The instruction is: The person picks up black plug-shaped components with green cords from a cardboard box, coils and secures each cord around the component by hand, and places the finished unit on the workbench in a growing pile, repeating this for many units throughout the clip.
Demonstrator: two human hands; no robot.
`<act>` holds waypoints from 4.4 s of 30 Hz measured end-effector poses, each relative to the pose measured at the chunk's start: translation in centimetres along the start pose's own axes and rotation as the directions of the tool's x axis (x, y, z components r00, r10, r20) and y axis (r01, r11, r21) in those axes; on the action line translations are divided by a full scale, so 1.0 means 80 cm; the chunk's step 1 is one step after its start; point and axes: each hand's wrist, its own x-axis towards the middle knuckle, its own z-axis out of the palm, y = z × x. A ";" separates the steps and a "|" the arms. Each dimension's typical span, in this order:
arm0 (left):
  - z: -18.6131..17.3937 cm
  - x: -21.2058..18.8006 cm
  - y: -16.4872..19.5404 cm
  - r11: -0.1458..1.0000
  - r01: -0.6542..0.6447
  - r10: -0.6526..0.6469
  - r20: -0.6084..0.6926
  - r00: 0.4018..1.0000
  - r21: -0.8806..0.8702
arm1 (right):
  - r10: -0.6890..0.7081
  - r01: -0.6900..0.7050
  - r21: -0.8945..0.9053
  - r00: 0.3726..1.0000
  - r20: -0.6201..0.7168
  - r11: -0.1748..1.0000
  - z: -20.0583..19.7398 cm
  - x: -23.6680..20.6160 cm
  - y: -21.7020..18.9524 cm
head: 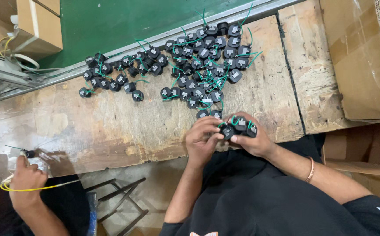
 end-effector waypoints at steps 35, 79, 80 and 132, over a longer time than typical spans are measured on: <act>0.020 0.029 0.014 0.975 -0.143 0.161 -0.097 0.982 0.170 | 0.185 -0.167 0.535 0.982 0.019 0.828 -0.013 0.000 0.002; -0.024 -0.003 0.002 0.937 -0.038 -0.037 -0.207 0.978 -0.346 | 0.166 -0.174 0.400 0.985 0.056 0.900 0.002 0.003 -0.001; -0.021 0.003 0.008 0.963 -0.047 0.027 -0.079 0.997 -0.264 | 0.166 -0.186 0.385 0.982 0.084 0.904 0.002 0.003 -0.001; 0.019 0.027 0.050 0.877 -0.068 0.102 -0.045 0.994 0.476 | -0.063 -0.041 -0.560 0.984 -0.165 0.828 0.013 0.003 0.003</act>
